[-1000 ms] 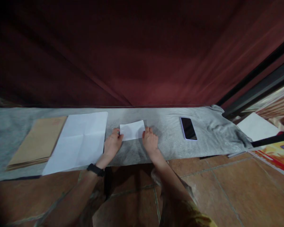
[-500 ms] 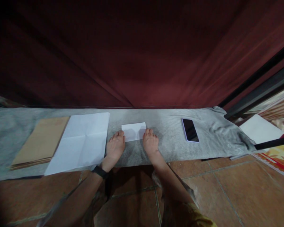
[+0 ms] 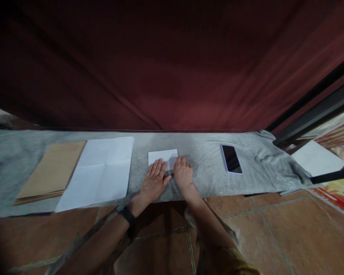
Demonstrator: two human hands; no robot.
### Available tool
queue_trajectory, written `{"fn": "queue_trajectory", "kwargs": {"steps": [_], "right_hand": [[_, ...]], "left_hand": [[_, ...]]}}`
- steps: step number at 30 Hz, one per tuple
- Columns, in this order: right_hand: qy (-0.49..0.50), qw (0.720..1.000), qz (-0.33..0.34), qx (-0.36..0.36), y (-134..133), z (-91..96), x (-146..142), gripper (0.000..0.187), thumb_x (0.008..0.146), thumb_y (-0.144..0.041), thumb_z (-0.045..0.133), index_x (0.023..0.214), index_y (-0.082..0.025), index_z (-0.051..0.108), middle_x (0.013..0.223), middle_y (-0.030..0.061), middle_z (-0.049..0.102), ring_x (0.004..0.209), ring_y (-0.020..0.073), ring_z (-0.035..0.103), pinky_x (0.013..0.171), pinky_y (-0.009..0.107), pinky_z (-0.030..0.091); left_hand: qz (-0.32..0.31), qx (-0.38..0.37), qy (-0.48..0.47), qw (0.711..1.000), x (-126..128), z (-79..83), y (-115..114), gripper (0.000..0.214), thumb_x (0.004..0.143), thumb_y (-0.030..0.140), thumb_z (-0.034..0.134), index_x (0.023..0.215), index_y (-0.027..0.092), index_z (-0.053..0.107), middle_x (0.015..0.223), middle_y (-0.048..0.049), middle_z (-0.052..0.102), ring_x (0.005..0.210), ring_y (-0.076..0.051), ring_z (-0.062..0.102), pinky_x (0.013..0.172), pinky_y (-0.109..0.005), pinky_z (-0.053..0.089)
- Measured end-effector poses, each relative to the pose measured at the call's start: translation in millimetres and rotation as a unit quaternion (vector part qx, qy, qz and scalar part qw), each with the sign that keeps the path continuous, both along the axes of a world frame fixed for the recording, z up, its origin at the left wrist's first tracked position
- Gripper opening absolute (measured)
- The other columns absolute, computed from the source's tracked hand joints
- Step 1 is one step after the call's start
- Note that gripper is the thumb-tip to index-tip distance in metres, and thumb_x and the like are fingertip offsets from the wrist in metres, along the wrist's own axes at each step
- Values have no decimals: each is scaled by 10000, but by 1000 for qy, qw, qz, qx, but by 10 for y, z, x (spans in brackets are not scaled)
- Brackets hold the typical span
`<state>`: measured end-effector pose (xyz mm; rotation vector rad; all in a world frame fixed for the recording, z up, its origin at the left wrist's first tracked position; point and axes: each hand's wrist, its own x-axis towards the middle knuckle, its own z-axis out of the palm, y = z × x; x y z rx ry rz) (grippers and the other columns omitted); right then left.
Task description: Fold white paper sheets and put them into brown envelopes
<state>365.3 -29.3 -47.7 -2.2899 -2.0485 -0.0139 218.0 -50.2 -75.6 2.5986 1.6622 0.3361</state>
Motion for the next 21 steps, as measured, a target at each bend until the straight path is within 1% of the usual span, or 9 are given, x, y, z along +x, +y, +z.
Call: {"fn": "queue_trajectory", "kwargs": {"steps": [4,7,9,11,13,15,16,18,21], "right_hand": [[21,1000,-10,1,3,22,32,318,1062,-237,314,1203,-166,591,1115,137,676,881,219,694,756,318,499],[39,999,-7,32,14,72,57,324,1051,-239,352,1228,-152,609,1145,156,677,1009,253,658,891,367,491],[74,995,26,64,17,90,35,371,1058,-274,350,1293,-138,603,1222,171,666,1141,275,612,996,401,465],[139,982,97,84,3,68,-36,456,1077,-337,304,1399,-135,555,1372,164,615,1282,261,551,1086,402,438],[201,960,179,77,-37,1,-139,528,1088,-388,244,1492,-147,484,1525,126,518,1416,212,456,1168,376,394],[219,946,235,54,-94,-91,-233,567,1088,-418,213,1548,-157,420,1604,99,435,1501,188,353,1232,391,333],[215,944,248,44,-122,-136,-263,585,1087,-429,207,1566,-147,390,1625,103,401,1524,190,314,1253,409,303],[200,947,250,32,-168,-208,-279,616,1085,-449,194,1586,-123,345,1648,117,350,1547,199,268,1273,431,265],[174,957,230,30,-204,-267,-213,650,1084,-480,193,1582,-90,341,1659,136,311,1554,213,252,1282,432,237]], "left_hand": [[-2,-1,12,1000,-20,2,-1,731,1023,510,371,1559,16,335,1657,-213,271,1561,-297,210,1275,-478,215],[-3,-1,7,1000,-16,14,1,717,1018,492,376,1571,38,320,1656,-207,281,1563,-290,210,1271,-487,225],[1,-3,6,1000,-15,23,2,695,1016,460,376,1574,50,317,1655,-204,291,1563,-286,213,1271,-488,223],[-7,-11,8,1000,-23,26,4,664,1011,391,382,1568,35,323,1647,-216,309,1562,-291,217,1275,-486,212],[-35,-24,7,999,-39,11,5,638,992,301,393,1564,28,328,1636,-220,333,1558,-302,227,1279,-497,198],[-58,-30,-4,998,-59,-23,3,634,967,219,389,1576,59,321,1642,-192,339,1556,-302,235,1283,-499,186],[-61,-27,-12,998,-67,-46,1,642,958,191,380,1587,82,307,1650,-172,331,1556,-298,235,1285,-496,184],[-56,-12,-22,998,-82,-96,-5,674,946,159,365,1609,108,255,1662,-154,313,1559,-289,226,1284,-497,194],[-42,10,-15,999,-105,-147,-14,700,942,147,352,1620,80,186,1655,-193,308,1566,-282,197,1274,-525,228]]}}
